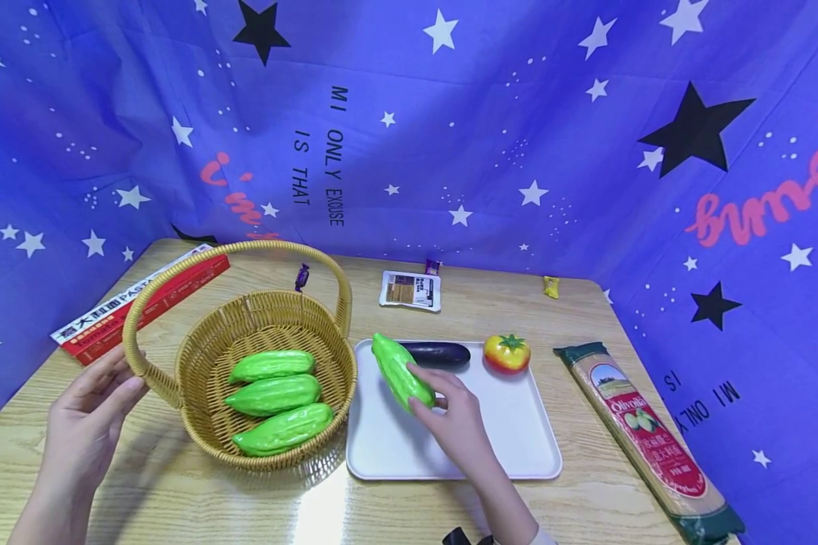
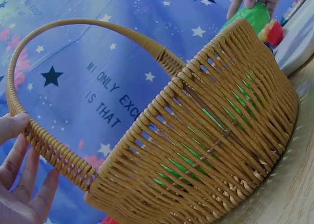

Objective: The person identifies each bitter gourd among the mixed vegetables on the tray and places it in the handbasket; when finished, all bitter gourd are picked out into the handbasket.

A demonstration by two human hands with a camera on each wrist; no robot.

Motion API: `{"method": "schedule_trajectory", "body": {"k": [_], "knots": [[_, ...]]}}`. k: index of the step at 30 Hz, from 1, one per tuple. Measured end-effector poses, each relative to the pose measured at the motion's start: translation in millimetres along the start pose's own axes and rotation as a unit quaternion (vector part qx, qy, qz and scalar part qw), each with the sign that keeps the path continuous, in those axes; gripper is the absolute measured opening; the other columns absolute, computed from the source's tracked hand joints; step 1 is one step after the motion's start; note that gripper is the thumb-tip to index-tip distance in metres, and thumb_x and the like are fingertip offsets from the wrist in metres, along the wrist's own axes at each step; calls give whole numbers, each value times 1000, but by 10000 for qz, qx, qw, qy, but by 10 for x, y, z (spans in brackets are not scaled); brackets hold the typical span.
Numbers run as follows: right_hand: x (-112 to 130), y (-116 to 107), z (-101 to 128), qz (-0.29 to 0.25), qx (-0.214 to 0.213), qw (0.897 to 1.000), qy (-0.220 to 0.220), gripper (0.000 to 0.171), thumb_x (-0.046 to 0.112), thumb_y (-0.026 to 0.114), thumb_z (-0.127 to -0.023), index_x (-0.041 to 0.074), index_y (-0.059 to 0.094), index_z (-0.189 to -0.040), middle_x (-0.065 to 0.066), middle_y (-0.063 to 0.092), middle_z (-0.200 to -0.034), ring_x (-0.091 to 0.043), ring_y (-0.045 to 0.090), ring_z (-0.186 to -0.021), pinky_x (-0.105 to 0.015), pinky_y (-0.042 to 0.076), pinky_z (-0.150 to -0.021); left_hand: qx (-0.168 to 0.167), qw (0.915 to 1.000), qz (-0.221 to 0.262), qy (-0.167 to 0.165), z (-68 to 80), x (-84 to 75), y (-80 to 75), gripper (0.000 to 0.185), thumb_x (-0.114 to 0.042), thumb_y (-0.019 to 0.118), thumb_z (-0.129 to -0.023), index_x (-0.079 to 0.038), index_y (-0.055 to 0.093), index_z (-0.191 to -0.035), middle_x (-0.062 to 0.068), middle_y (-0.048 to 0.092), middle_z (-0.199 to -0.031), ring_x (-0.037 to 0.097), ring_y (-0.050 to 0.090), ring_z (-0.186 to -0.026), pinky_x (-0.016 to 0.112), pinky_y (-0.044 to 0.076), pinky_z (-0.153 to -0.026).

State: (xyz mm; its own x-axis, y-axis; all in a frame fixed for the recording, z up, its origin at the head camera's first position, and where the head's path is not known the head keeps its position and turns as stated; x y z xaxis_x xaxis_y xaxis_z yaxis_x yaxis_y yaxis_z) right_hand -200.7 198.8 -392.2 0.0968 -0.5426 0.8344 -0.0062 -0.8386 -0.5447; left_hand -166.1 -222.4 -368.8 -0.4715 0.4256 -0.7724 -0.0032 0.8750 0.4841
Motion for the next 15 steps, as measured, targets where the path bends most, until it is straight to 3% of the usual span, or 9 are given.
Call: {"method": "schedule_trajectory", "body": {"k": [15], "knots": [[142, -33, 12, -180, 106, 9996, -203, 45, 12, 71, -83, 21, 61, -126, -9, 57, -131, -24, 56, -115, -24, 54, -91, -40, 10000, -41, -19, -1, 1, -1, 44, 23, 43, -87, 8, 52, -127, 6, 70, -111, 12, 65, -103, 19, 53, -90]]}}
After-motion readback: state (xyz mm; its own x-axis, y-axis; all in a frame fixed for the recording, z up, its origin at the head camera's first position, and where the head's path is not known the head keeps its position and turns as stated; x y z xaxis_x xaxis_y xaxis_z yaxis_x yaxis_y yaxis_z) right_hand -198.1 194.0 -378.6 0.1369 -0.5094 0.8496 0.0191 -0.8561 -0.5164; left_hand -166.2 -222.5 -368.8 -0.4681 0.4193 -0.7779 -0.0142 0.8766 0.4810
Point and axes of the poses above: each hand's wrist, its own z-axis away from the middle knuckle, its own y-axis out of the palm, x = y × z, the point moved 8 cm from there along -z, towards the middle knuckle
